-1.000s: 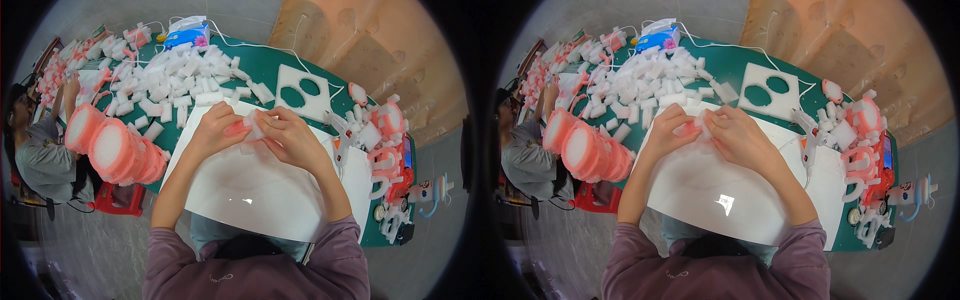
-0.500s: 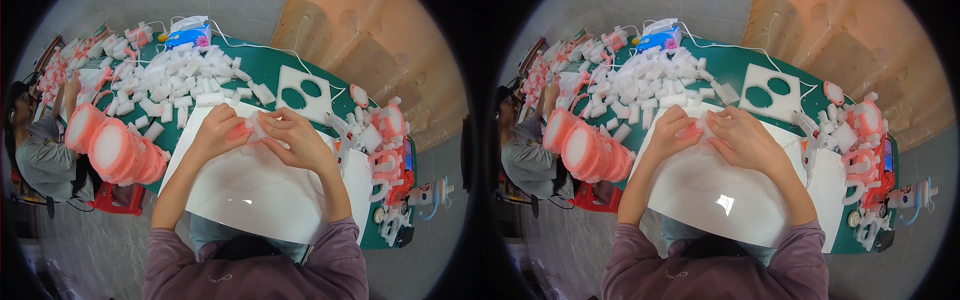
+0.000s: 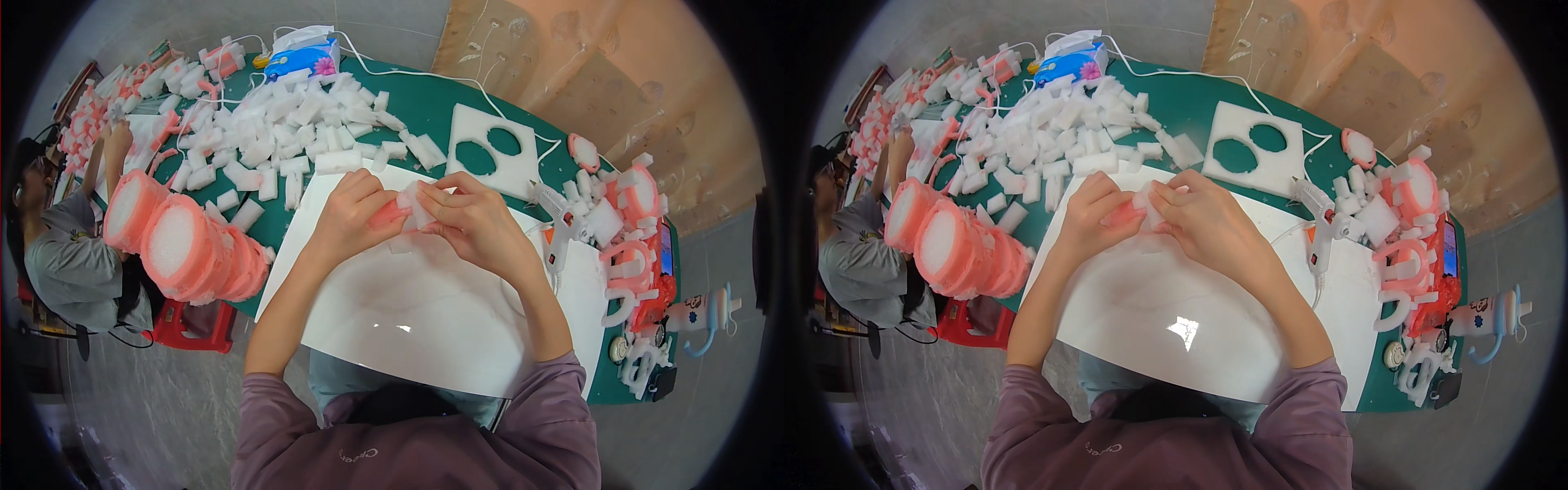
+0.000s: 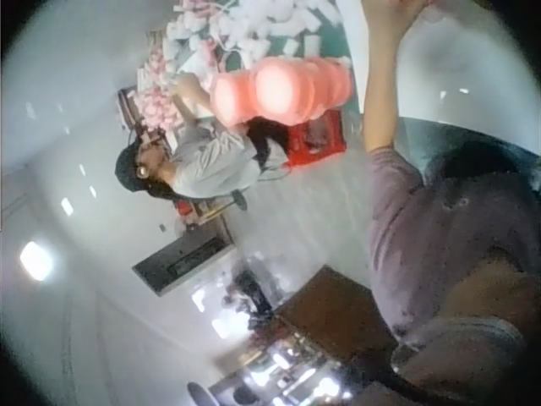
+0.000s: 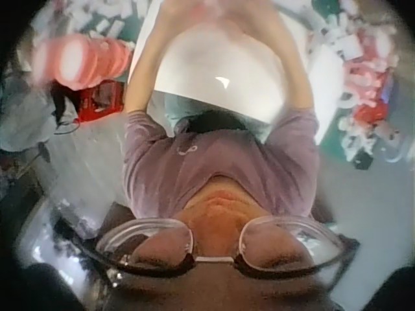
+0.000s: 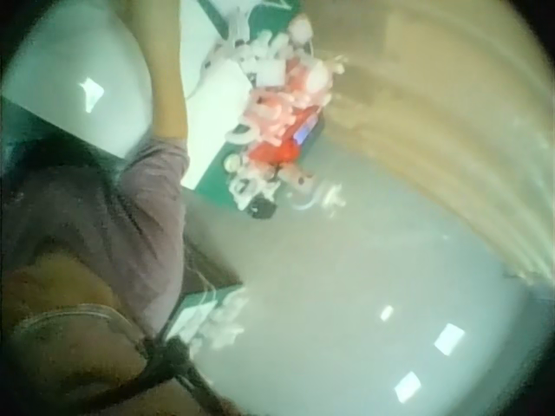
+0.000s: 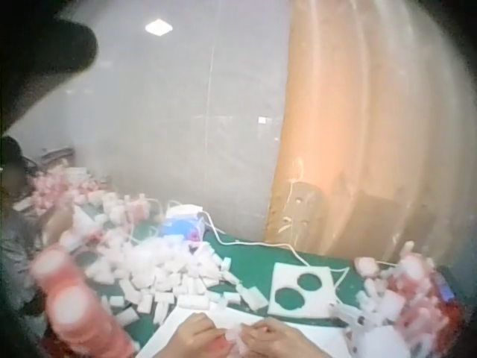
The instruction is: The person applies glue using a hot glue gun and attaches small foam pieces around the rim of a circular foam frame by hand, pressing each piece in place.
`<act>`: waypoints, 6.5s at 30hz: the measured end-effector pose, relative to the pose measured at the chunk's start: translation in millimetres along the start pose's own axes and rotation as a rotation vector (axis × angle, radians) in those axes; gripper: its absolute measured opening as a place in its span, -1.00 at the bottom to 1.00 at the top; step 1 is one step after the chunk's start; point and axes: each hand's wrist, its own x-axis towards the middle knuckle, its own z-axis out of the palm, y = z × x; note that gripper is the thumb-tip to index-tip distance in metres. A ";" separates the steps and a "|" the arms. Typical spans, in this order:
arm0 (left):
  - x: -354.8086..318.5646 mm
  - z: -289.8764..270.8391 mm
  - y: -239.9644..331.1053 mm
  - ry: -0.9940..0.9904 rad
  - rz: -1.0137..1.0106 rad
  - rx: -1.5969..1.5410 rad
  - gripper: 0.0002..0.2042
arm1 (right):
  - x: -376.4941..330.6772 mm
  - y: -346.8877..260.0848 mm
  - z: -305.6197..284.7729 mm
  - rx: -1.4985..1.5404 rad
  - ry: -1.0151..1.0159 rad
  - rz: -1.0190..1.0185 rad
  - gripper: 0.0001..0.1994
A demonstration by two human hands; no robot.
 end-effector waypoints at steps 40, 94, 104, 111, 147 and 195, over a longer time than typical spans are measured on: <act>-0.8 -9.1 -1.9 -0.103 -0.062 -0.060 -0.74 | -0.6 -6.8 6.7 0.131 0.103 0.225 -0.61; 0.6 -7.7 -2.3 -0.096 -0.064 -0.048 -0.73 | -1.7 0.1 10.8 0.170 0.184 0.177 -0.73; -0.2 -6.9 -2.5 -0.088 -0.074 -0.059 -0.72 | -2.0 -2.4 11.7 0.148 0.175 0.168 -0.74; -0.1 -6.7 -1.6 -0.078 -0.065 -0.043 -0.75 | -1.5 -2.9 9.1 0.097 0.147 0.107 -0.73; -0.7 -9.1 -10.0 -0.065 -0.138 -0.104 -0.72 | -1.4 20.8 5.9 0.200 -0.041 -0.075 -0.32; 2.7 -59.7 -206.2 1.516 -0.929 -0.844 -0.76 | -29.7 -45.8 -78.8 0.056 0.023 -0.226 -0.69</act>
